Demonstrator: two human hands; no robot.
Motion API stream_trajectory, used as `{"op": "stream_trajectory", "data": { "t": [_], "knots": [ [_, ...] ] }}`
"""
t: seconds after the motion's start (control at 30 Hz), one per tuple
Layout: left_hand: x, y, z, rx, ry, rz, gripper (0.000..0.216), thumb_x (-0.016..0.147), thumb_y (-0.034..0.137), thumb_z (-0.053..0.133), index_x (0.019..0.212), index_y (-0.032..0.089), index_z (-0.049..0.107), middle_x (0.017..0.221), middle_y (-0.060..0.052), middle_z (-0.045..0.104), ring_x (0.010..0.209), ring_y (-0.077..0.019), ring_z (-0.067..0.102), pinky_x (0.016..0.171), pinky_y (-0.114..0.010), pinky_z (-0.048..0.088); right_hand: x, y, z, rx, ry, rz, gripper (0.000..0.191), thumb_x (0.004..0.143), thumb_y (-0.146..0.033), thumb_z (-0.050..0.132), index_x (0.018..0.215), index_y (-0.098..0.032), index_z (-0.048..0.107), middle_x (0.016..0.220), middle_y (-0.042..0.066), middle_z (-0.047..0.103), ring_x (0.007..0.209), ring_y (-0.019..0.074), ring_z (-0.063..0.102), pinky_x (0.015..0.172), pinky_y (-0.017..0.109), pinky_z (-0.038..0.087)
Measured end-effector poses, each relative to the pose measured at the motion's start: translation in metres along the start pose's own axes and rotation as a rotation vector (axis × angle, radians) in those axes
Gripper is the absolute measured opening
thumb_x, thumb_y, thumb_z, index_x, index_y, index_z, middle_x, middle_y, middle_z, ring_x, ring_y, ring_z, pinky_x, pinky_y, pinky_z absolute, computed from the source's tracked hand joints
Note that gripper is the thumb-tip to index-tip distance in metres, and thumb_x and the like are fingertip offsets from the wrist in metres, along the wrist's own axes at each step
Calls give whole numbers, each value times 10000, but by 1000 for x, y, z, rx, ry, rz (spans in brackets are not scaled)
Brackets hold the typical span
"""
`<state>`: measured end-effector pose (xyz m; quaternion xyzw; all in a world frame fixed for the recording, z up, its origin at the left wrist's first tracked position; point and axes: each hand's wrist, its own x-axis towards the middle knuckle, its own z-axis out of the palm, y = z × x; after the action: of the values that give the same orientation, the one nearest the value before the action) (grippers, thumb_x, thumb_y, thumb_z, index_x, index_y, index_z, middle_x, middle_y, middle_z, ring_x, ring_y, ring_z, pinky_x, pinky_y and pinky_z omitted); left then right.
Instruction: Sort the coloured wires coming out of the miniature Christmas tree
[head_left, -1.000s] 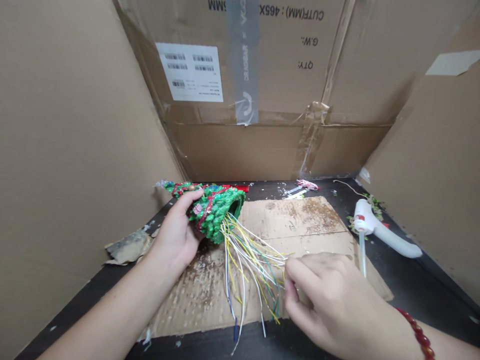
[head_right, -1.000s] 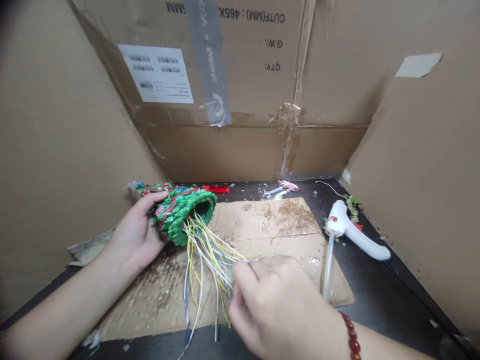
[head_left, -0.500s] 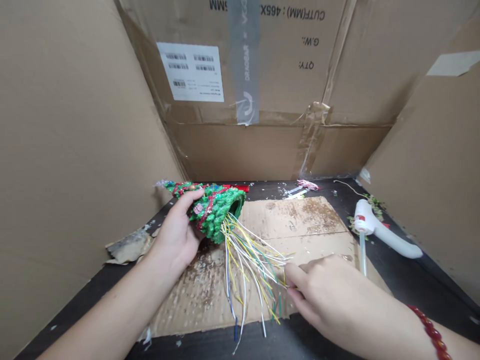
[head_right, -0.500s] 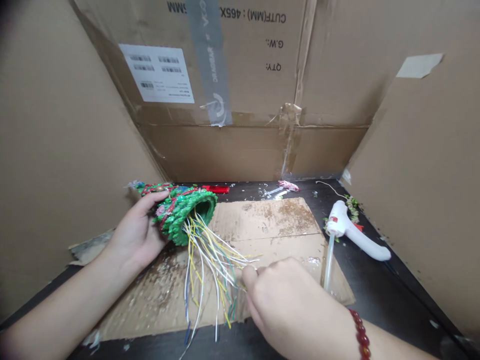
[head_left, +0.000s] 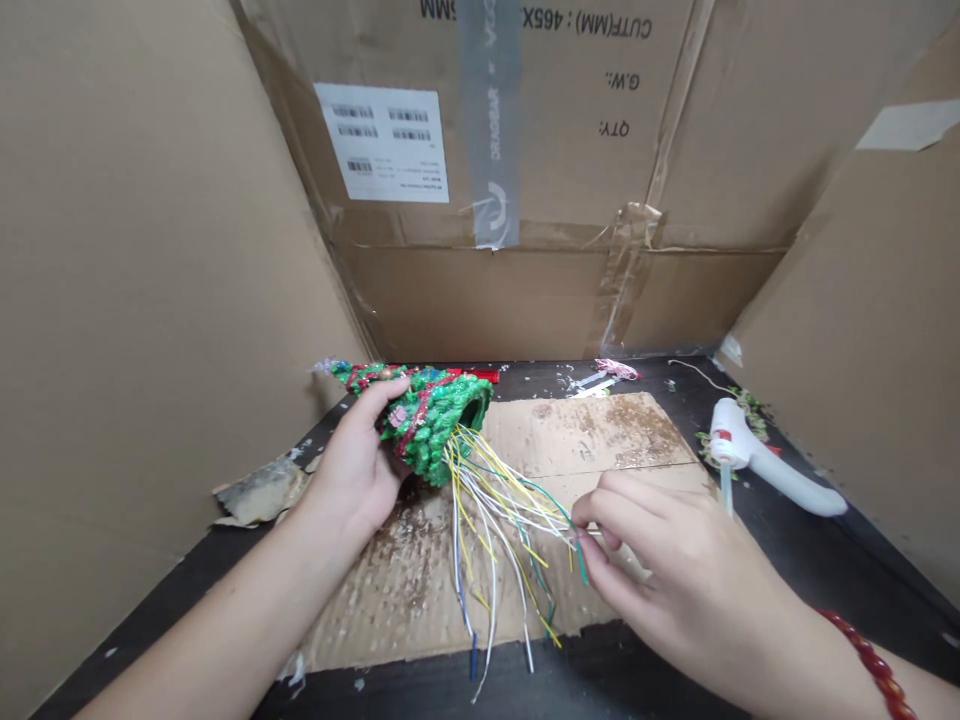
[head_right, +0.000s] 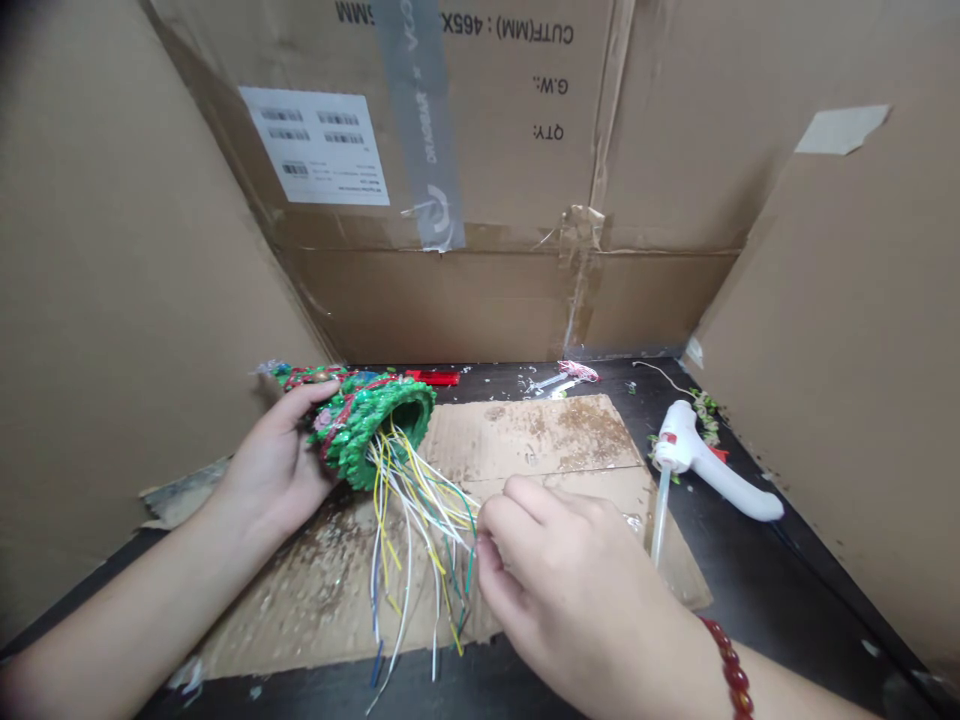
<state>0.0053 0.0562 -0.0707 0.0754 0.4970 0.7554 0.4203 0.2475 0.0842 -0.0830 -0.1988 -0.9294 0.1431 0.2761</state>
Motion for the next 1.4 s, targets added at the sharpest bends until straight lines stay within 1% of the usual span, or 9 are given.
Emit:
{"op": "stream_trajectory", "data": {
  "t": [0.2,0.37,0.63,0.77,0.87,1.0,1.07,1.23,1.4],
  "knots": [
    [0,0,-1,1,0,-9,144,767,151,595,909,141,619,920,-43,583,684,-84,551,728,-181,496,-1,-1,0,45,47,6,108,896,-153,446,843,-173,538,719,-25,467,622,94,437,593,250,308],
    [0,0,0,2,6,-14,154,765,146,593,918,140,614,908,-45,579,680,-87,551,746,-195,498,-3,-2,-1,13,76,-29,145,900,-149,455,777,-162,531,665,-22,446,586,99,420,565,258,292],
    [1,0,1,5,-4,2,148,775,141,568,917,136,610,905,-44,577,689,-91,552,760,-212,501,-7,-4,6,19,0,-22,186,884,-138,430,703,-160,466,635,-22,439,545,93,404,531,258,268],
    [2,0,1,5,0,-9,140,770,155,588,907,144,615,901,-42,580,684,-92,552,743,-210,501,-5,-4,6,73,-77,47,133,879,-166,443,779,-173,530,655,-32,467,570,82,420,549,238,284],
    [2,-1,0,6,9,-15,137,765,159,602,900,144,618,915,-40,582,678,-87,550,730,-198,497,-3,-6,5,193,-208,184,133,852,-161,455,764,-182,553,632,-39,476,565,73,413,541,220,286],
    [2,-1,0,2,11,-4,162,765,170,610,924,144,628,933,-41,583,673,-81,547,712,-177,491,0,-7,8,598,-424,510,132,837,-169,451,720,-165,512,606,-39,446,562,70,381,507,193,286],
    [2,-1,-1,5,2,-1,174,762,172,613,934,144,629,940,-41,584,674,-79,546,704,-168,489,1,-6,9,786,-474,604,108,841,-184,466,743,-155,501,598,-41,422,555,66,352,486,188,263],
    [3,-2,-3,28,0,-9,185,764,187,617,945,147,625,950,-39,584,675,-78,546,691,-159,486,6,-4,5,1035,-556,651,129,832,-226,534,751,-135,491,597,-46,393,534,52,300,471,184,221],
    [3,-1,-2,34,0,-5,183,769,196,614,946,148,622,935,-40,585,681,-78,548,692,-157,486,6,-9,2,1027,-619,644,150,765,-243,628,769,-131,528,651,-25,456,583,62,358,519,187,273]
  ]
}}
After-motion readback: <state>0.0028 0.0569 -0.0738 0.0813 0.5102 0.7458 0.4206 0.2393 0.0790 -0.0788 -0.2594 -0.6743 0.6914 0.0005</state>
